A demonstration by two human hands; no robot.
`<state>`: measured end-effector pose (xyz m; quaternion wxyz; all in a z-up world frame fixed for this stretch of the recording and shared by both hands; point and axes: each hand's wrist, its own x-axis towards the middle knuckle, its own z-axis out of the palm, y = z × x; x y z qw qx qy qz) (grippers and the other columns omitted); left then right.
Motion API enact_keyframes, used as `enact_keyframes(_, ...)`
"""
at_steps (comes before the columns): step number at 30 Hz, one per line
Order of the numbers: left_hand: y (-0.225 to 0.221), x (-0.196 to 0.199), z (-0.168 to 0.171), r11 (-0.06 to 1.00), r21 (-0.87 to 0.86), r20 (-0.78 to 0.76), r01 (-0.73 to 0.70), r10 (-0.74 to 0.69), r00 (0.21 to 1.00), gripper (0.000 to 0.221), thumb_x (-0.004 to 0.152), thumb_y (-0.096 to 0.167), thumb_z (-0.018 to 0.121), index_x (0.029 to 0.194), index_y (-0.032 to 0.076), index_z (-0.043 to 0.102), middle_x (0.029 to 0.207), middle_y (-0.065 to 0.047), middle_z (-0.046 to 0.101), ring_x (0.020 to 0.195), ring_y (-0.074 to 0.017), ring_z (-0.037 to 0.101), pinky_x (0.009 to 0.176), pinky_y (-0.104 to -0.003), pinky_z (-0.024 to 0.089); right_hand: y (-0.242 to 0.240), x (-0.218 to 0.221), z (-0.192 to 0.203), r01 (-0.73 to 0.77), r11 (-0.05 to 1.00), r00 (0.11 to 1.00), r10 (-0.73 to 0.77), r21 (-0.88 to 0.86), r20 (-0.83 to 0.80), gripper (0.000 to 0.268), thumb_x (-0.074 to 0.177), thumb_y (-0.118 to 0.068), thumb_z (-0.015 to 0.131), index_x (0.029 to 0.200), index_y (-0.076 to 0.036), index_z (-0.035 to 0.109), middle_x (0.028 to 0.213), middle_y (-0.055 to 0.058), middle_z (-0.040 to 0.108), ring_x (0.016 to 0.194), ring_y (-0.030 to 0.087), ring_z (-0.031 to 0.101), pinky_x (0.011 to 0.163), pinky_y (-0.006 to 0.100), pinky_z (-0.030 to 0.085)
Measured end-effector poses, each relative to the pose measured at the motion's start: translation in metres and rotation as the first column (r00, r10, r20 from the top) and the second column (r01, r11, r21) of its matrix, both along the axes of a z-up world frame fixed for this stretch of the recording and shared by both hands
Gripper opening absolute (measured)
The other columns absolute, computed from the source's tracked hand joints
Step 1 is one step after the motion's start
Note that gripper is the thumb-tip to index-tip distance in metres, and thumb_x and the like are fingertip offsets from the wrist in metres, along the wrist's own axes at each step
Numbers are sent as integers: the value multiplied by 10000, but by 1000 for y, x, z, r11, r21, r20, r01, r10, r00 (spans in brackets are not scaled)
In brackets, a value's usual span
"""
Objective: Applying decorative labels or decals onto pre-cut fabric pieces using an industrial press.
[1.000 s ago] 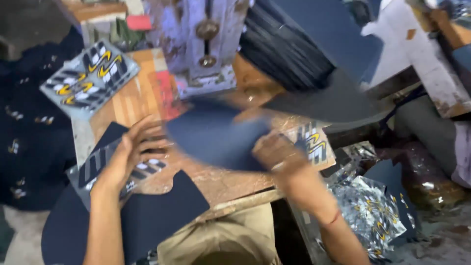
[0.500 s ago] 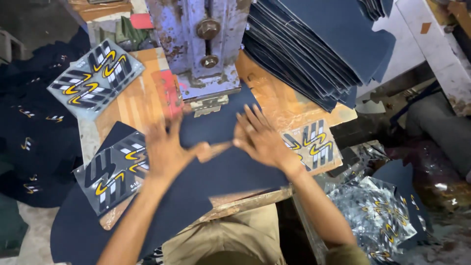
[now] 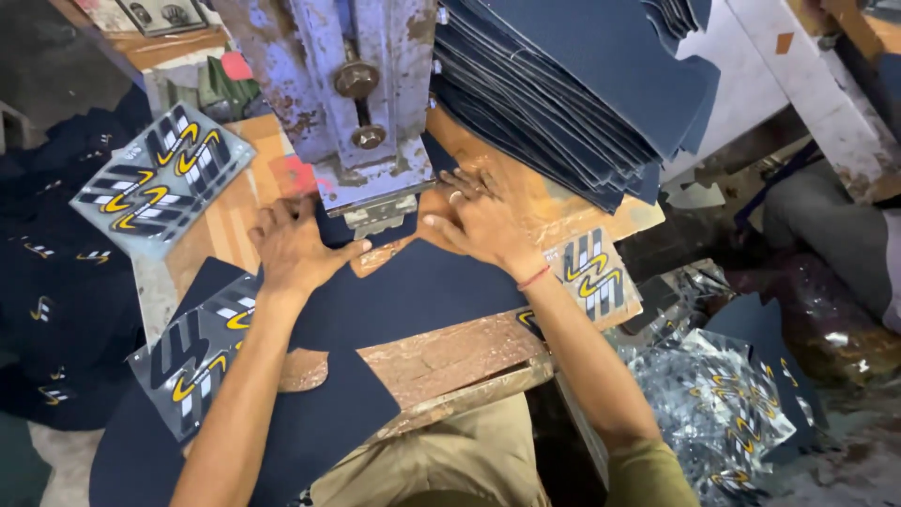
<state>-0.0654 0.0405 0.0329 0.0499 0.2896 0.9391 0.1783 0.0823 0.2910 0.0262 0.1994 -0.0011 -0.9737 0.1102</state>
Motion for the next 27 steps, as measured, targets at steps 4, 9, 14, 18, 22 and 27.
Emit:
enact_keyframes(4, -13, 25, -35, 995, 83, -405, 47, -9, 914, 846, 729, 674, 783, 1316, 80, 650, 1434, -355, 452, 1348, -526, 355, 1042, -658, 267, -18, 74, 39, 175, 958, 971, -130, -226, 199, 460, 940, -465, 759, 969, -10, 698, 1285, 191, 702, 1249, 377, 619, 1096, 456, 482)
enact_keyframes(9, -39, 68, -37, 958, 149, -328, 247, -187, 926, 571, 935, 534, 669, 1396, 197, 664, 1507, -202, 493, 1380, -447, 397, 1093, -595, 320, 134, 264, -74, 687, 404, 717, -512, -605, 473, 343, 972, -193, 789, 1198, 62, 753, 927, 196, 735, 794, 152, 568, 678, 332, 470)
enact_keyframes(14, -44, 64, -26, 944, 200, -273, 264, -205, 940, 623, 884, 552, 705, 1392, 197, 650, 1489, -191, 497, 1361, -433, 409, 1057, -578, 331, 81, 293, 39, 496, 561, 793, -604, -663, 81, 194, 1067, -92, 689, 1179, 66, 703, 947, 103, 714, 704, 98, 628, 614, 254, 510)
enact_keyframes(18, -43, 67, -21, 941, 190, -275, 281, -224, 935, 655, 835, 525, 743, 1399, 213, 625, 1473, -199, 488, 1344, -439, 401, 1048, -571, 320, 1, 235, 97, 346, 475, 769, -638, -809, -45, 287, 1023, -108, 690, 1273, 34, 689, 982, 94, 734, 673, 121, 662, 542, 254, 508)
enact_keyframes(22, -49, 69, -40, 941, 172, -294, 291, -233, 927, 733, 733, 431, 721, 1446, 299, 608, 1524, -188, 453, 1382, -433, 371, 1119, -546, 294, -46, 148, -18, -77, 232, 944, -296, -970, -146, 272, 1119, -172, 501, 1291, -43, 667, 1176, 64, 737, 972, 120, 736, 802, 283, 619)
enact_keyframes(27, -45, 68, -63, 945, 159, -526, 287, -165, 834, 694, 951, 587, 628, 1542, 234, 542, 1621, -217, 365, 1479, -449, 326, 1181, -575, 219, -78, 79, -29, 231, 201, 926, 256, -952, 279, 458, 957, 75, 601, 1401, -33, 579, 974, 159, 765, 745, 211, 763, 635, 322, 659)
